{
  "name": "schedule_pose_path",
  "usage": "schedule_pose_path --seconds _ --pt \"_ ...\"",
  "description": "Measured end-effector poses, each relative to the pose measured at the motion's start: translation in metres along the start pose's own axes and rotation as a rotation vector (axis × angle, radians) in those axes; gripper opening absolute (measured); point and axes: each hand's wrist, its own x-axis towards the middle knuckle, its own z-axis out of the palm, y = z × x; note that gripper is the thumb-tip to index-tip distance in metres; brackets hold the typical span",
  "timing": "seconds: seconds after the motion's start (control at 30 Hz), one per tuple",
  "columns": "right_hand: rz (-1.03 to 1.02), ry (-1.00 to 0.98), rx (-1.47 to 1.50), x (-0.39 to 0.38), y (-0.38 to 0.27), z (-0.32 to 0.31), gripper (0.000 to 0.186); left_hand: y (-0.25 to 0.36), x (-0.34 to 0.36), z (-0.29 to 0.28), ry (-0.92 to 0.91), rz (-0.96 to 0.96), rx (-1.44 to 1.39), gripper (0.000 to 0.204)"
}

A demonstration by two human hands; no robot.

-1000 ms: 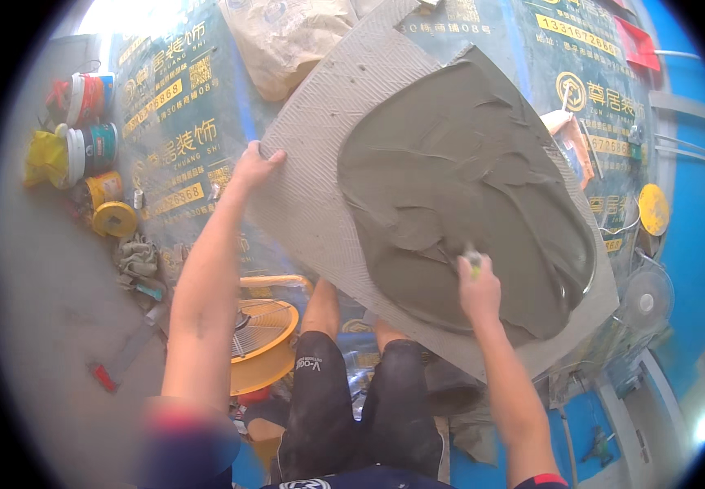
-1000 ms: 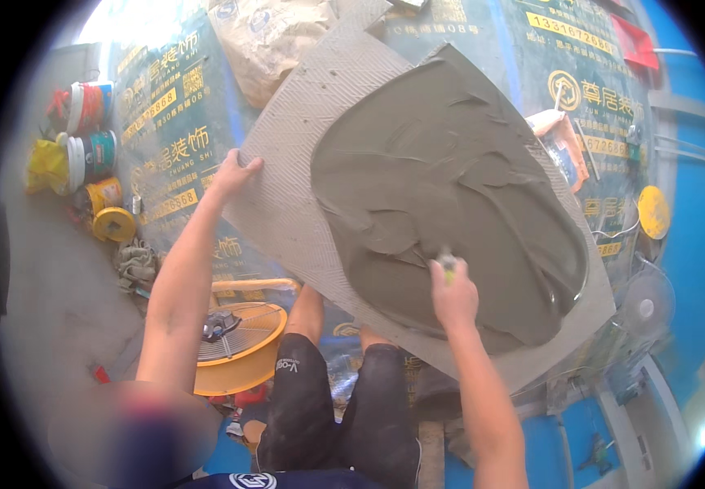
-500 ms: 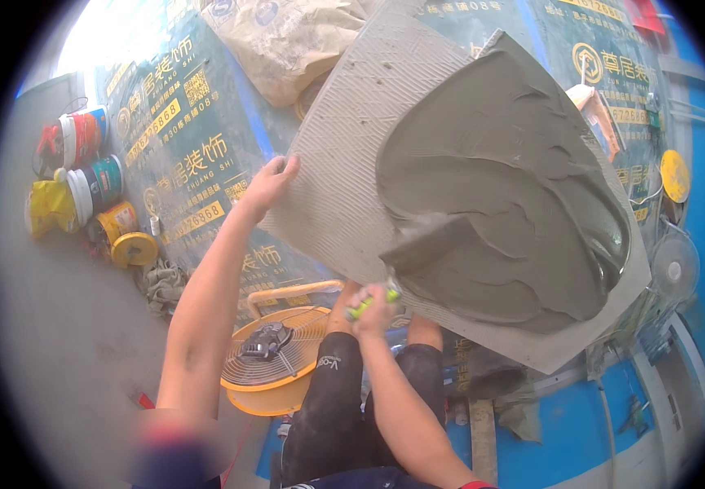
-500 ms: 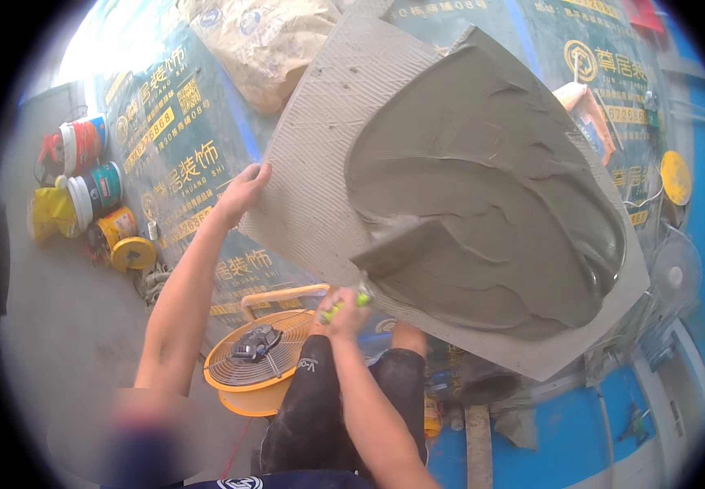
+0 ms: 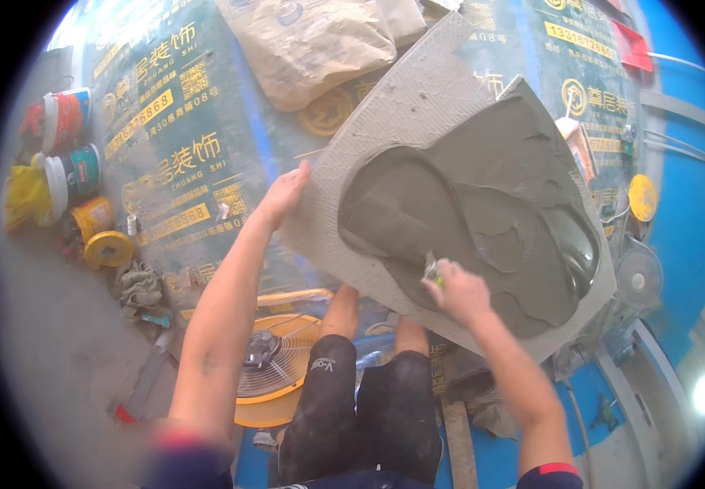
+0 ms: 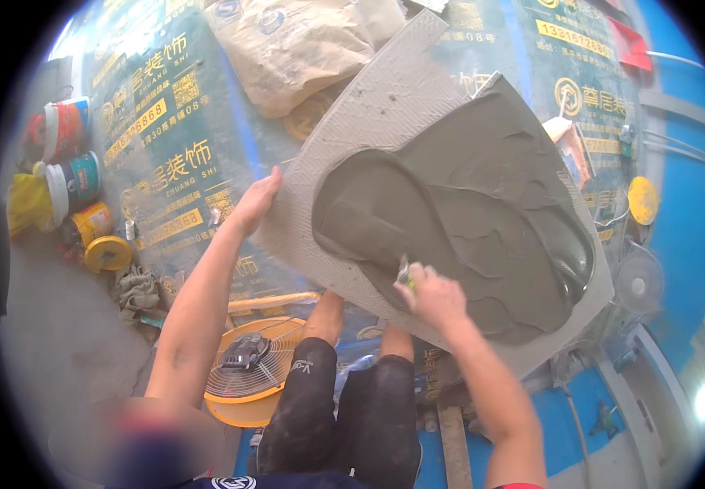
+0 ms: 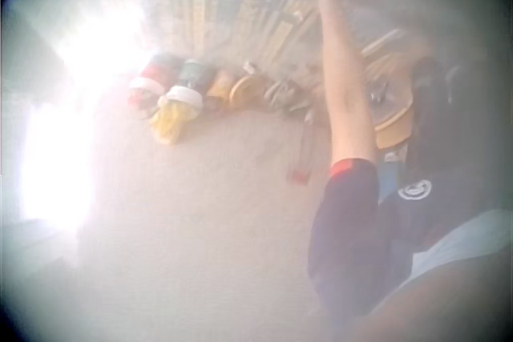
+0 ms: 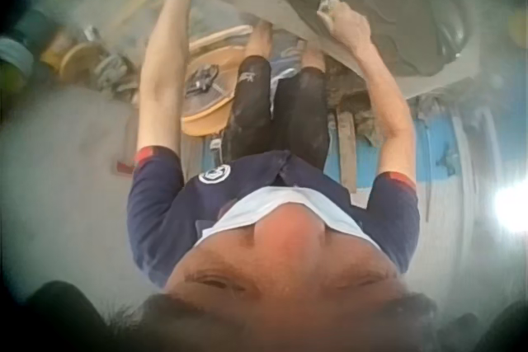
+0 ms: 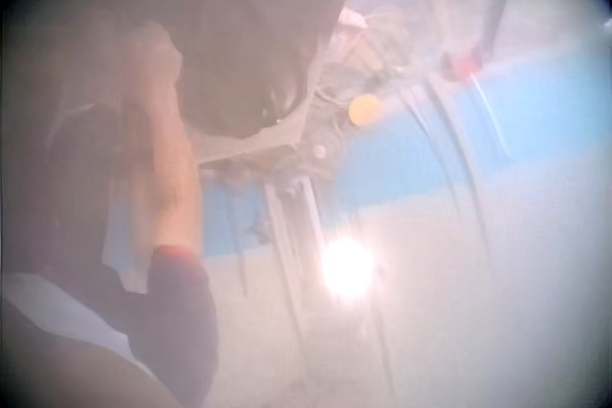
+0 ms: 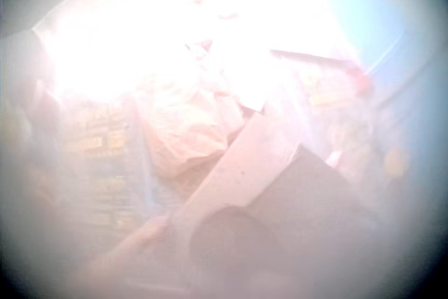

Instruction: The person picks up a large rectangular tile and applies several dollops of mortar onto its underside using a trowel, then spreads the mortar across the surface.

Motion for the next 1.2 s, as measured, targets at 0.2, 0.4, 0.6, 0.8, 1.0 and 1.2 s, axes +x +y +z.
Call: schedule_pose_path --seconds 0.2,0.4,0.6,0.8,1.0,1.2 --pt "0.131 0.257 0.051 0.100 0.025 -0.082 0.039 0.003 -0.005 0.001 0.030 0.019 -0.043 0.066" --pt "0.414 0.406 0.511 0.077 0.018 -0.047 0.045 0.003 -0.006 0.007 0.059 0.049 -0.014 0.065" --pt "0.790 0.280 1.021 -0.023 0.011 0.001 0.045 -0.005 -0.007 0.004 0.101 0.070 -0.003 0.064" --pt "0.756 0.547 1.907 0.041 -0.012 -0.003 0.044 0.007 -0.011 0.018 0.084 0.075 -0.073 0.065" --pt "0.593 0.630 2.114 0.152 -0.096 -0.033 0.044 0.008 -0.009 0.018 0.086 0.034 -0.120 0.065" --pt "0.579 0.521 1.328 0.166 -0.074 -0.039 0.043 0.004 -0.004 0.022 0.036 0.034 -0.124 0.063"
